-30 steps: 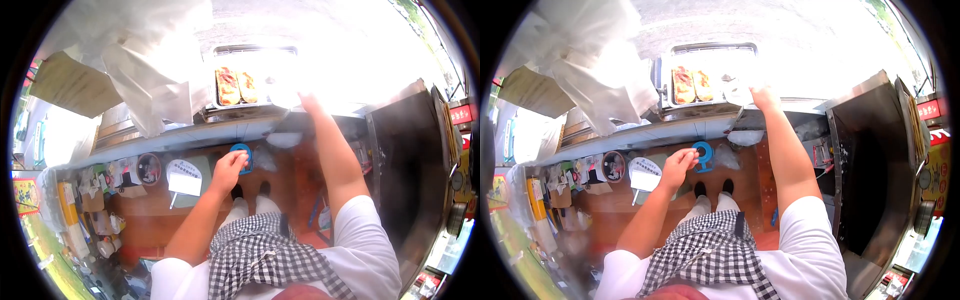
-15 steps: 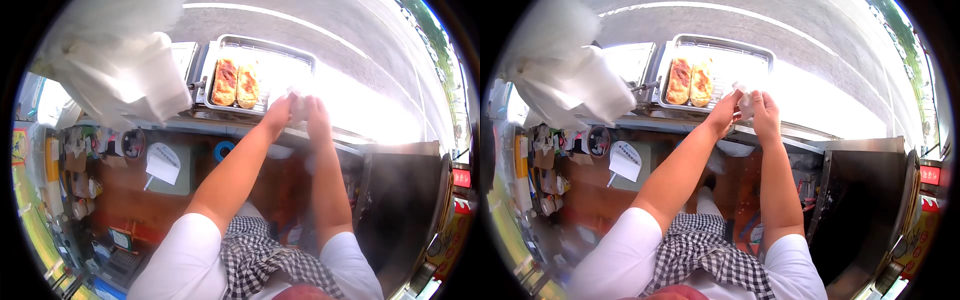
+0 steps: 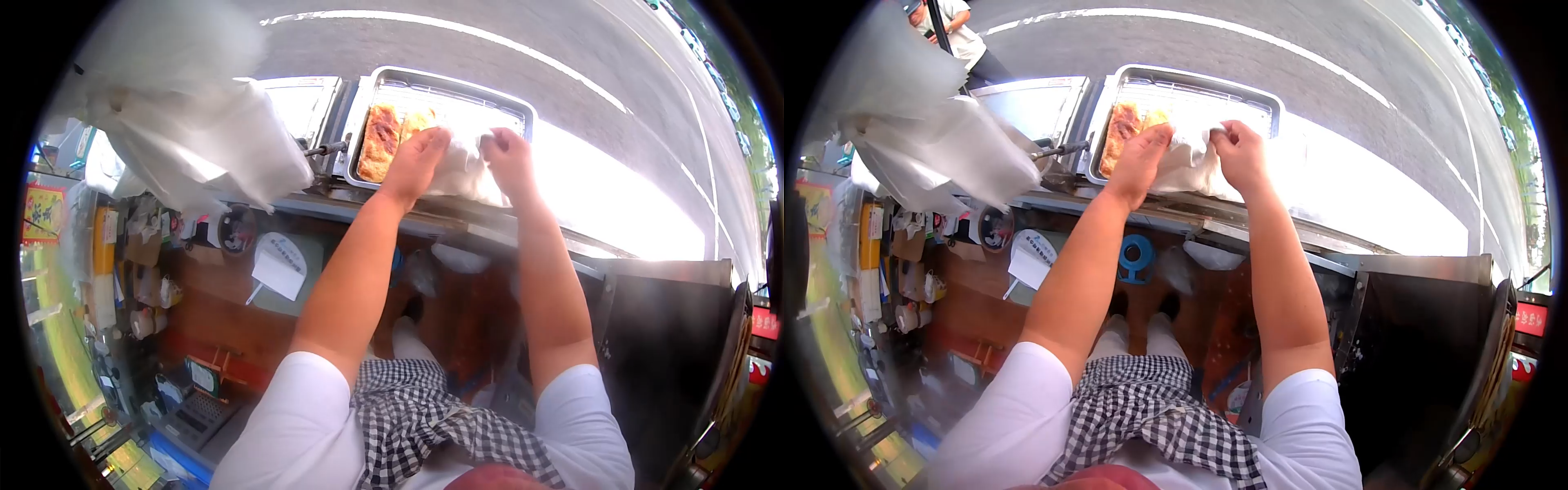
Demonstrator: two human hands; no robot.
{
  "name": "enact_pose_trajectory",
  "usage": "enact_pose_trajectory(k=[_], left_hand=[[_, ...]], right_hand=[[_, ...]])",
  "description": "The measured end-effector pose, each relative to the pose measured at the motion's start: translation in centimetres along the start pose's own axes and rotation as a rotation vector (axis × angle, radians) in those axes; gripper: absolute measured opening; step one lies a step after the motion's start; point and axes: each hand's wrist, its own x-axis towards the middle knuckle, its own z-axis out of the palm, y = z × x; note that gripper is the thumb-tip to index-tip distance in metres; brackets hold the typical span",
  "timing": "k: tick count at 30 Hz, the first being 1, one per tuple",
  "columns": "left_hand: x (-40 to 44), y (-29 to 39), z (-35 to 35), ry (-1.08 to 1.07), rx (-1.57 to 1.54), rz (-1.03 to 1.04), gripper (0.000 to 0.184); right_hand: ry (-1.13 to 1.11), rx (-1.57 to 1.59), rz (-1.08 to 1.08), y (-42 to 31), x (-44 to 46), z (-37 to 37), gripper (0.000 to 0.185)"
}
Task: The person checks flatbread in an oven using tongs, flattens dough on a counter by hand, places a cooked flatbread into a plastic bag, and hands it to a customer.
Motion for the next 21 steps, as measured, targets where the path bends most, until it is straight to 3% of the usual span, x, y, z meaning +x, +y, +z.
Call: enact_pose_trajectory(k=[2,4,5,9,10,12,14,17,21], left_hand=[[0.7,0.8,-2.6,0.114,0.174,0.06,0.038],[1.2,1.9,-4.4,0.267,0.198,0.164,0.038],[0.2,4.3,-3.8,0.379,0.249,0.199,0.051],[-0.6,6.3,-7.3,0.605,0.43,0.112,0.065],[0.1,4.0,-9.3,0.637,0.587,0.182,0.06],[-0.3,2.2,-10.0,0.583,1.093,0.589,0.05],[-1.5,2.0,-8.9,0.471,1.033,0.419,0.037],[-1.2,0.1,-8.9,0.33,1.289,0.277,0.034],[-0.9,-0.1,-8.0,0.088,1.624,-0.112,0.037]], right_hand=[[0.065,-0.091,-0.126,-2.2,1.4,1.2,0.026],[0.04,0.057,-0.231,-3.6,2.9,3.6,0.036],[-0.001,0.134,-0.236,-4.2,3.6,4.7,0.044],[0.015,0.004,-0.238,-5.3,3.8,7.3,0.052],[0.002,-0.034,-0.262,-4.3,3.8,7.6,0.048],[-0.096,-0.25,-0.1,-3.1,3.2,7.6,0.042],[-0.167,-0.354,-0.026,-1.6,2.5,7.6,0.041],[-0.267,-0.553,0.013,0.2,1.7,7.9,0.04],[-0.436,-0.781,0.122,1.7,0.9,8.3,0.036]])
